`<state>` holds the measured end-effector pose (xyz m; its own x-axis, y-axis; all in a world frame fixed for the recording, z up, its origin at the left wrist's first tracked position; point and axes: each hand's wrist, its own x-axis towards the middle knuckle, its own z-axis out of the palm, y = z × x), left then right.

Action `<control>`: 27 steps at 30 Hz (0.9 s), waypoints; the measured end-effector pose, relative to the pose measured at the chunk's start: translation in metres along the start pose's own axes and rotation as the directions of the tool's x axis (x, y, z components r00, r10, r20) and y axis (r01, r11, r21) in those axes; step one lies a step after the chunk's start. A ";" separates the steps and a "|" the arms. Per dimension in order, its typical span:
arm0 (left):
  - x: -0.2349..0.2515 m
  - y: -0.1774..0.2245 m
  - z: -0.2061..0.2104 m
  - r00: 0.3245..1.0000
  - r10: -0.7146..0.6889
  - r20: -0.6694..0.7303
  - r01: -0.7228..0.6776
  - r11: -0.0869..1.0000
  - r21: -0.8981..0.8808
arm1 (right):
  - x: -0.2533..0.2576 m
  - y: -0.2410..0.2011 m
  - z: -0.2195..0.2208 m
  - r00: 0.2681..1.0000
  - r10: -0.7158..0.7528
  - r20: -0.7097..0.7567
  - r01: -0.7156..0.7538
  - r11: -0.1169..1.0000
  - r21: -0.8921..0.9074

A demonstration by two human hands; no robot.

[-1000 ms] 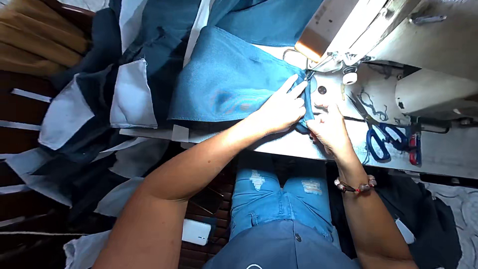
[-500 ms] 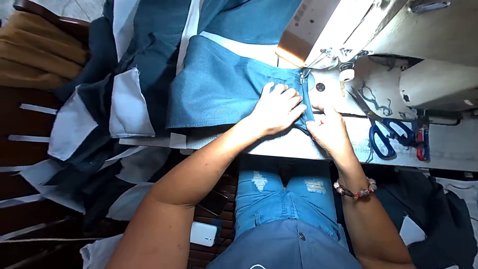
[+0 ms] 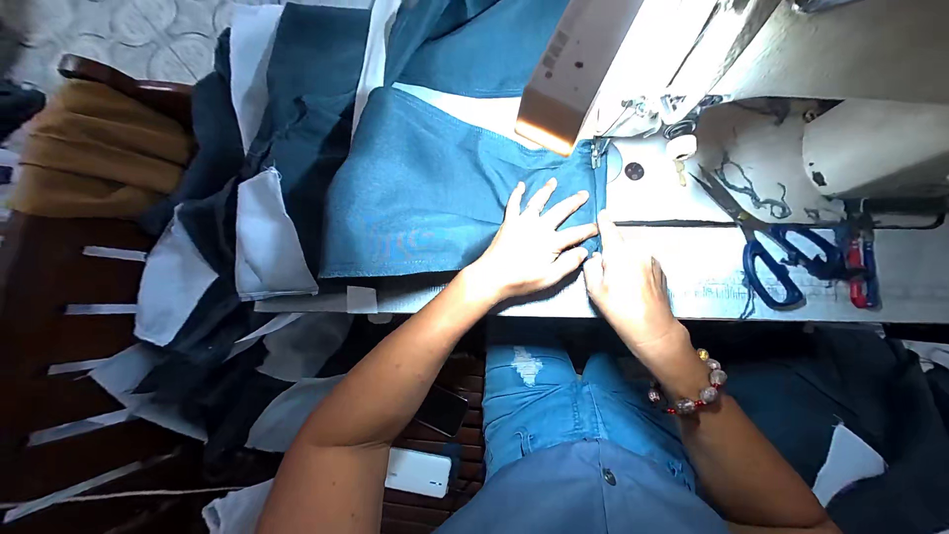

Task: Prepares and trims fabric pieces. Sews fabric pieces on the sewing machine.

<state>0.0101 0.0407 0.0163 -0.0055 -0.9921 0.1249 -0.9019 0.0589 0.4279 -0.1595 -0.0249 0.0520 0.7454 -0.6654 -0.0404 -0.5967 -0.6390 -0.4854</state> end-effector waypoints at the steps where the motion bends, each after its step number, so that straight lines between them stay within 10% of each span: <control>1: 0.000 0.005 0.001 1.000 -0.023 0.009 0.023 1.000 0.001 | 0.000 0.001 -0.001 1.000 0.001 0.001 -0.001 1.000 -0.020; 27: 0.012 0.002 0.003 0.996 -0.090 -0.013 0.090 0.996 -0.009 | 0.032 0.005 -0.022 0.992 -0.037 0.120 0.033 0.999 0.036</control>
<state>0.0072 0.0282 0.0156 0.0810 -0.9920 0.0972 -0.8947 -0.0294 0.4458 -0.1454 -0.0584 0.0675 0.7971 -0.5903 -0.1271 -0.5609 -0.6460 -0.5177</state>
